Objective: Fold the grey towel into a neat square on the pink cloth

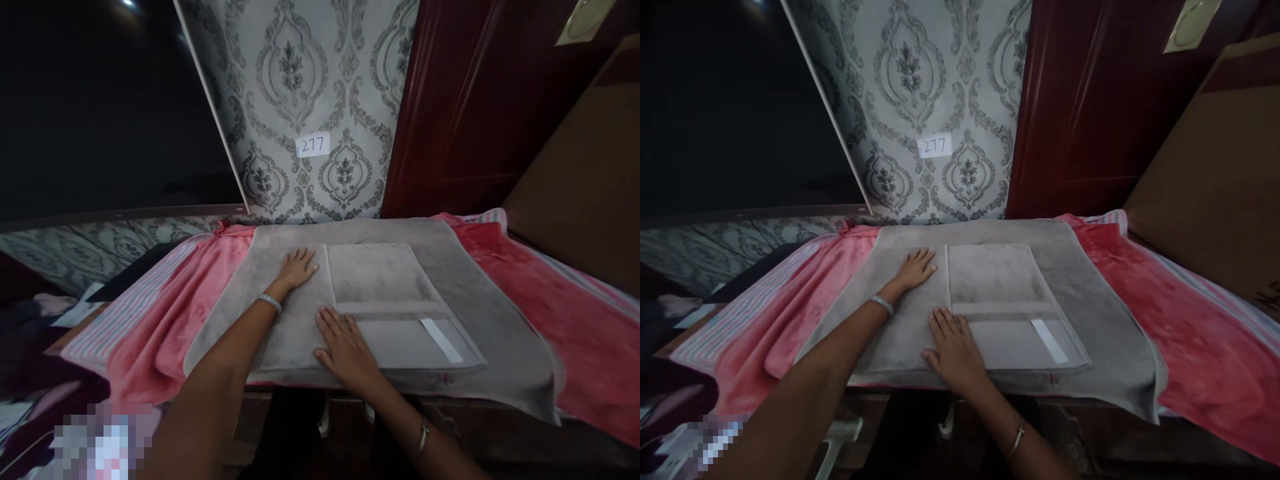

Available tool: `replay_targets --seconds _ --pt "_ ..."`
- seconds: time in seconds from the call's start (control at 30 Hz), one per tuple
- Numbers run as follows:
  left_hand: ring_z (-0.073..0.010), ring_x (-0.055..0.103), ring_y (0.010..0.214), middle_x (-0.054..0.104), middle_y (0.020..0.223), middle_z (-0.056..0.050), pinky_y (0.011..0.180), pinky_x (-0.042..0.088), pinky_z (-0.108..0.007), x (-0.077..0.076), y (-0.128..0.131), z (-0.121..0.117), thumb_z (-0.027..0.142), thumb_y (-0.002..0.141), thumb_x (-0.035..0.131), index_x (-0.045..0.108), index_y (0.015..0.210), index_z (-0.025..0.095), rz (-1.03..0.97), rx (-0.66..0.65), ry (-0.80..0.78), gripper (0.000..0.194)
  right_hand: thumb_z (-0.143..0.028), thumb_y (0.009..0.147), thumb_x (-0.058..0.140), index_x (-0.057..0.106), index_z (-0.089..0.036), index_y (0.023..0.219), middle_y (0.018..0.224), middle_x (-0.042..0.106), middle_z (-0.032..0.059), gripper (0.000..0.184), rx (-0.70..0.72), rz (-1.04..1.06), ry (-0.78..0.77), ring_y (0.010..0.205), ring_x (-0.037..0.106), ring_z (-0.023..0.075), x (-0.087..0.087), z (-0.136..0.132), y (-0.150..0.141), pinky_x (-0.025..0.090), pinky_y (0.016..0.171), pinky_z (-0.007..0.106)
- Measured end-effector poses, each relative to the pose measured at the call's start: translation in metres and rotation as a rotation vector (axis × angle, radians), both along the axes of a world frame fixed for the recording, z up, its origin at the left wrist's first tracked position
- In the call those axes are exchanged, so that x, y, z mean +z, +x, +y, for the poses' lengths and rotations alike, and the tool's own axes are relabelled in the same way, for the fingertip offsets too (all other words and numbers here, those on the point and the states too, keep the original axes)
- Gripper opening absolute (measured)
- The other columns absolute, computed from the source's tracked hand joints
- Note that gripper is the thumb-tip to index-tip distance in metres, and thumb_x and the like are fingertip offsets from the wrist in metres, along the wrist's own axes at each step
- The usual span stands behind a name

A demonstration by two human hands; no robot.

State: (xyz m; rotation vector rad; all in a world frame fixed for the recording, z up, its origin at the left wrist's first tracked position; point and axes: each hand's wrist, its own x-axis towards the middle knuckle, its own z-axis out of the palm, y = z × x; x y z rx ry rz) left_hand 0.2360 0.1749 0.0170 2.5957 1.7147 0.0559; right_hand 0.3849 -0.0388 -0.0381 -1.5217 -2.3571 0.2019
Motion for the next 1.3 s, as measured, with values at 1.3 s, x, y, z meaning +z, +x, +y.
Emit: replay_targets --seconds 1.3 --pt "-0.0310 0.023 0.154 0.031 0.165 -0.012 0.120 0.029 -0.055 -0.014 -0.072 0.022 0.049 0.101 0.027 0.037 0.156 0.022 -0.028 0.334 0.048 0.062 -0.052 0.104 0.033 0.035 -0.015 0.157 0.163 0.029 0.0118 0.065 -0.276 -0.114 -0.047 0.151 0.021 0.0296 0.021 0.214 -0.048 0.015 0.122 0.051"
